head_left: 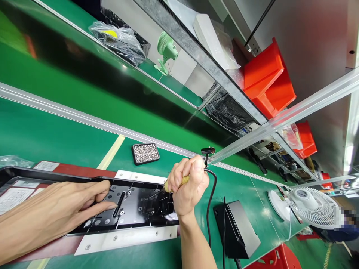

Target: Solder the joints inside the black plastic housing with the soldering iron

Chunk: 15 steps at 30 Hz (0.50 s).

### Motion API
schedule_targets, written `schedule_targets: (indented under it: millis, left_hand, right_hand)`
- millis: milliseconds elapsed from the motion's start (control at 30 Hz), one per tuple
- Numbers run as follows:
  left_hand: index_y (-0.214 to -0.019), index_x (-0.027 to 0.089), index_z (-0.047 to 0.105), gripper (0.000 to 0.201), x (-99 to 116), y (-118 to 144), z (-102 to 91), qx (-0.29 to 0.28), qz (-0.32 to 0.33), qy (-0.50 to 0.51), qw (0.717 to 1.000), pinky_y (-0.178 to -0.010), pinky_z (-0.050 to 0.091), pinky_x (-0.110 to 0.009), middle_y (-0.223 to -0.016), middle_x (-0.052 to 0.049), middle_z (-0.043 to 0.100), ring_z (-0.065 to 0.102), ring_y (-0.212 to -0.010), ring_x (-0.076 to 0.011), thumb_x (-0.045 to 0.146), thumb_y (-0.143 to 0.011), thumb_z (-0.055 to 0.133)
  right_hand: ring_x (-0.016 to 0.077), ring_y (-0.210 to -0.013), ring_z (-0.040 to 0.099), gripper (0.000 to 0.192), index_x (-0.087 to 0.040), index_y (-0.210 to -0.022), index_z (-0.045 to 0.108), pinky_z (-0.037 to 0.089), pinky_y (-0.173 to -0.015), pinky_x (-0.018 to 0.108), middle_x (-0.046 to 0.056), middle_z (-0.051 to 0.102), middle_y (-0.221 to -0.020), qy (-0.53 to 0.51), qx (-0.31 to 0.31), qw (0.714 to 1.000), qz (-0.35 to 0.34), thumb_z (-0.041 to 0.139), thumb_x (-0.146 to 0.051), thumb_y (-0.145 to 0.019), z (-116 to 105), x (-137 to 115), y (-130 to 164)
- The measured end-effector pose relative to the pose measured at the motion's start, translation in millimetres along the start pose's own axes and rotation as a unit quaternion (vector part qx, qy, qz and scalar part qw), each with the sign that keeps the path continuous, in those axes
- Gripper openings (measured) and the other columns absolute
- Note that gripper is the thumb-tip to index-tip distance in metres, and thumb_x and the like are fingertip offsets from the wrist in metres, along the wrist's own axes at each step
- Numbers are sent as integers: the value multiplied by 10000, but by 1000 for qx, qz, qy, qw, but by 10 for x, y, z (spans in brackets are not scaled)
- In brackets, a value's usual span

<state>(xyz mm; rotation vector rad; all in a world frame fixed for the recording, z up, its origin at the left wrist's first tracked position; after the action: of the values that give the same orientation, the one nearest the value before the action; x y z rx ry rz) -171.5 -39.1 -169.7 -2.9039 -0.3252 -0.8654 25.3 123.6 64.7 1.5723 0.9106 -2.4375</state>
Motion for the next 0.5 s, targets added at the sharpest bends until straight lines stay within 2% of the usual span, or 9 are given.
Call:
schedule_targets:
  millis: [67,333,500]
  left_hand:
    - [-921,314,559,488,21,7,-18,6,-1,1,1000,-733,304,-406,-710,39,644,621,-626,-271,687,-1236,566]
    - [-919,320,584,498,-58,7,35,14,11,-5,1000,-724,302,-430,-714,33,652,624,-622,-273,728,-1203,606]
    - [-908,316,593,478,6,13,7,44,41,-39,997,-733,265,-447,-729,15,667,635,-613,-277,675,-1222,558]
  right_hand:
    - [62,-412,300,612,-268,-763,448,363,-362,146,-111,382,-562,1,-3,1000,-3,780,-530,-1206,2,-7,-4]
    - [67,-409,321,603,-267,-774,457,377,-368,155,-107,406,-568,3,-11,1000,-4,773,-533,-1213,6,-14,16]
    - [67,-407,331,574,-262,-777,482,392,-376,154,-106,423,-569,-8,-17,1000,-7,771,-485,-1220,8,-25,10]
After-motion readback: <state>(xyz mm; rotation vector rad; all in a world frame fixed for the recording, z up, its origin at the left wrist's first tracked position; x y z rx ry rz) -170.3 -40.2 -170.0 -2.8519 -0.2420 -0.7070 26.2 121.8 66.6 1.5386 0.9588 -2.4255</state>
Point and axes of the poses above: each hand's wrist, its own y-axis away from the middle knuckle, its own z-axis out of the palm, x = y × z, the point moved 8 cm from there along -y, towards the middle knuckle
